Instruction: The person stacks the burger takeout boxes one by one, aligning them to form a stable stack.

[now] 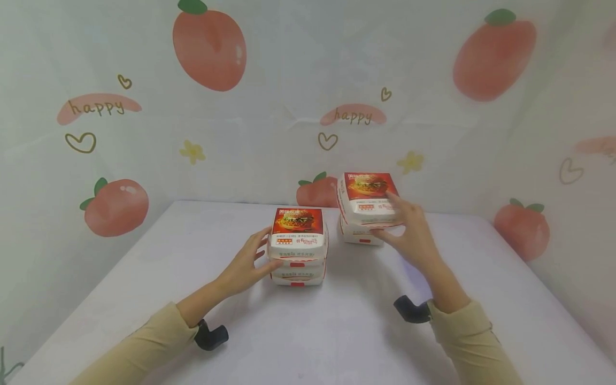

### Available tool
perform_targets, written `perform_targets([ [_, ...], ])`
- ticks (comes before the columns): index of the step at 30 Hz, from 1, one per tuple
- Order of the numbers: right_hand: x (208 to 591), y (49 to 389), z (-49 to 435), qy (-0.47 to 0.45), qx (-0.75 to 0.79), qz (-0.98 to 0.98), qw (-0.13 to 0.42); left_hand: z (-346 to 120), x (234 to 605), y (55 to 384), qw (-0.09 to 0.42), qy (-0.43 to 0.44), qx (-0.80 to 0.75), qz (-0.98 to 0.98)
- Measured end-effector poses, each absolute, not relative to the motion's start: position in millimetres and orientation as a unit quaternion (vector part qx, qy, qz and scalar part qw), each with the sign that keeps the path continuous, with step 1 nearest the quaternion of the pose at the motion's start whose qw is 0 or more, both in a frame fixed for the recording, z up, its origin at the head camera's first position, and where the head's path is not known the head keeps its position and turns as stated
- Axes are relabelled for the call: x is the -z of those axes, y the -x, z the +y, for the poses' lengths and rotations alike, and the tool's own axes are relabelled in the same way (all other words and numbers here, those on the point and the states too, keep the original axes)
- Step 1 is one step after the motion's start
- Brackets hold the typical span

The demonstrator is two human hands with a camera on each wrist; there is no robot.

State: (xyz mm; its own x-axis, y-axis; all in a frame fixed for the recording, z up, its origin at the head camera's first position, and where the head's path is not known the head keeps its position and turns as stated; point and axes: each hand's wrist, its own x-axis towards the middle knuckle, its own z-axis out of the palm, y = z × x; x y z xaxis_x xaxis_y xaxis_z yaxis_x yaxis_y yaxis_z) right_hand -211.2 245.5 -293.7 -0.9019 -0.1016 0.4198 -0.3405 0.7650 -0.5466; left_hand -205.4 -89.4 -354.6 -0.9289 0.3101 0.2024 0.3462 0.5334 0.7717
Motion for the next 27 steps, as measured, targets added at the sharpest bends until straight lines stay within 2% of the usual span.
perform_targets([
  [27,286.6,209.0,215.5,-0.145,-0.331,-0.913,0.190,-89.5,356.5,205.6,0.029,0.193,0.451,-0.871],
])
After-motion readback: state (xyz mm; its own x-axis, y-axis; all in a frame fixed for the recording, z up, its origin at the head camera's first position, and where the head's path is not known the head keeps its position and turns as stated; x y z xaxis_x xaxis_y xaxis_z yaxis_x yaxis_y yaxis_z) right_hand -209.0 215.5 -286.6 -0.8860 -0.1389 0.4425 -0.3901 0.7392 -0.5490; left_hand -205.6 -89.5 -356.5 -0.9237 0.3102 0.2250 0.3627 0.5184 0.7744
